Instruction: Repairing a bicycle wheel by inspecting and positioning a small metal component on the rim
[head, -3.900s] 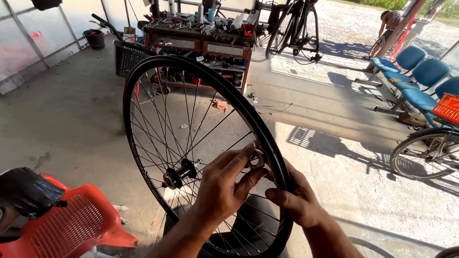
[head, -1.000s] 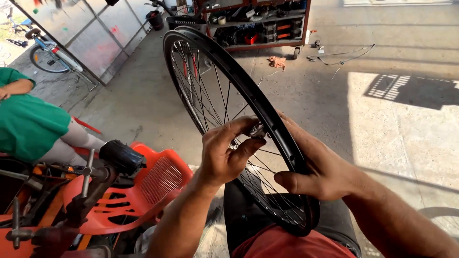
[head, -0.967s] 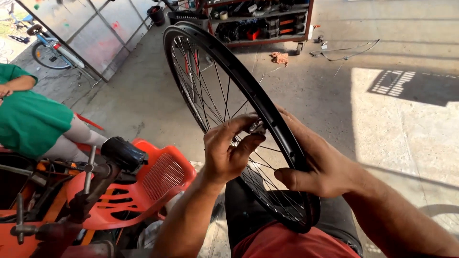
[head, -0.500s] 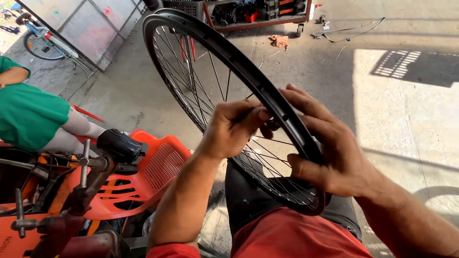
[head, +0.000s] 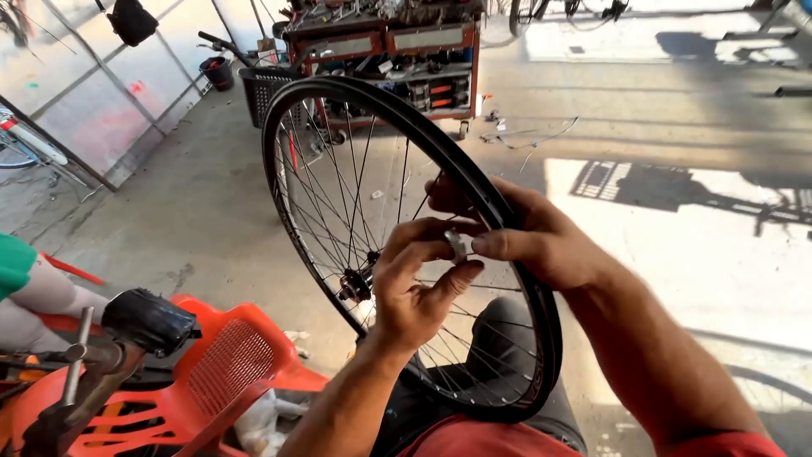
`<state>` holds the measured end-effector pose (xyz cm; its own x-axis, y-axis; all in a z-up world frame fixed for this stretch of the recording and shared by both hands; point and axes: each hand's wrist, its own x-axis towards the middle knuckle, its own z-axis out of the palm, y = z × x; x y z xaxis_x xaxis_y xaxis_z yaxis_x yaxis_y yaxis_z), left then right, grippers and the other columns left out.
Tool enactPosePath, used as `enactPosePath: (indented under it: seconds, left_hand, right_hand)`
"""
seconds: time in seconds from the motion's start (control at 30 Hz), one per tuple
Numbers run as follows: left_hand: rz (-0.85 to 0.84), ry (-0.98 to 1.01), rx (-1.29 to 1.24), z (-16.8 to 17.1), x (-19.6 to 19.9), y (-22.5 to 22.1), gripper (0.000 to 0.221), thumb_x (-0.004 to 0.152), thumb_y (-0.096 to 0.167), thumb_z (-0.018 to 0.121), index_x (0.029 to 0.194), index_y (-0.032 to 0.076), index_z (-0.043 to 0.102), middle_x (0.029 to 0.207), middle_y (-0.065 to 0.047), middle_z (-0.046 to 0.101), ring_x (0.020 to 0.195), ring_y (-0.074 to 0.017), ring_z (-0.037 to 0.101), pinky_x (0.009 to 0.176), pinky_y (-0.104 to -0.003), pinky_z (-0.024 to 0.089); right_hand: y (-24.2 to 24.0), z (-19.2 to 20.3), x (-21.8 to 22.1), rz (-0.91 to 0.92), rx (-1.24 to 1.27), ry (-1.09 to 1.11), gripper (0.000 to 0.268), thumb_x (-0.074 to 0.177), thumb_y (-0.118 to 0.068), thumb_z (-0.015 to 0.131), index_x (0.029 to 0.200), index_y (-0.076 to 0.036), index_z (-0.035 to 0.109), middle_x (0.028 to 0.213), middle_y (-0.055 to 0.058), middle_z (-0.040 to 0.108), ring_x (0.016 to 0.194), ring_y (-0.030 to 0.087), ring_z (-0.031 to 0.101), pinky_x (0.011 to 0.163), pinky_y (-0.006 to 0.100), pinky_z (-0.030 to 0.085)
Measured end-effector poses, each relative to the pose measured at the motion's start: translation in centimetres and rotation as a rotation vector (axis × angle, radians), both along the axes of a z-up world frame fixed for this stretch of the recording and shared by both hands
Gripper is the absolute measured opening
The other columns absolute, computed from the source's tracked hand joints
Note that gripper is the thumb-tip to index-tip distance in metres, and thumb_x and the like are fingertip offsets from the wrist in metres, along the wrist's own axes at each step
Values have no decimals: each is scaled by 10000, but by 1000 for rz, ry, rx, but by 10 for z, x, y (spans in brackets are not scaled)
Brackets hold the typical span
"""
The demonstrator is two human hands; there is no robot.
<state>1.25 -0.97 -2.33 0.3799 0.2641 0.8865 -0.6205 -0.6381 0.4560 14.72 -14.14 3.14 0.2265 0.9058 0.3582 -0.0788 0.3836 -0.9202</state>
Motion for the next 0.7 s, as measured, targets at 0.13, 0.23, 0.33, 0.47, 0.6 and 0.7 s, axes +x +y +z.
enactPosePath:
  seconds: [0.13, 0.23, 0.33, 0.47, 0.6, 0.7]
  left_hand:
    - [218, -135, 78, 22, -3, 12, 244, 903, 156, 832, 1006, 29, 652, 1100, -153, 691, 1038, -265, 704, 921, -358, 614]
    - [246, -199, 31, 26, -3, 19, 359, 795, 90, 936, 1046, -12, 700, 989, -177, 737, 860, -318, 749, 709, -355, 639]
    - [215, -134, 2, 23, -8, 21, 383, 737, 110, 975, 1008, 4, 727, 952, -140, 753, 814, -275, 770, 698, -314, 655]
    - [139, -121, -63, 22, -14, 23, 327, 758, 71, 949, 1005, 7, 745, 946, -145, 761, 814, -277, 771, 704, -340, 655]
    - [160, -164, -50, 18, -17, 24, 308, 751, 80, 953, 987, 14, 767, 956, -158, 766, 832, -292, 783, 699, -343, 661]
    - [17, 26, 64, 19, -34, 34, 338, 863, 72, 891, 1150, 21, 719, 1152, -160, 716, 1003, -247, 766, 873, -321, 693]
  right_hand:
    - [-4, -8, -20, -39, 34, 23, 764, 812, -114, 753, 1507, 43, 476, 1541, 224, 565, 1405, 366, 591, 1221, 516, 465]
    - [-1, -32, -37, -295, 99, 87, 761, 606, 51, 854, 1334, 105, 640, 1126, 256, 757, 1142, 361, 734, 1054, 598, 541]
    - [0, -63, -36, -287, 131, 99, 812, 594, 77, 862, 1365, 113, 610, 1125, 274, 747, 1171, 379, 719, 1058, 626, 516]
    - [0, -58, -47, -263, 169, 14, 815, 664, 17, 858, 1426, 76, 574, 1227, 255, 733, 1261, 372, 666, 1096, 640, 485]
    - [-1, -45, -56, -253, 169, -95, 776, 710, 3, 849, 1442, 15, 590, 1277, 190, 739, 1288, 305, 648, 1115, 611, 473]
    - [-20, -58, -44, -162, 65, -271, 740, 890, -145, 716, 1554, 5, 425, 1603, 165, 492, 1506, 295, 473, 1271, 557, 393]
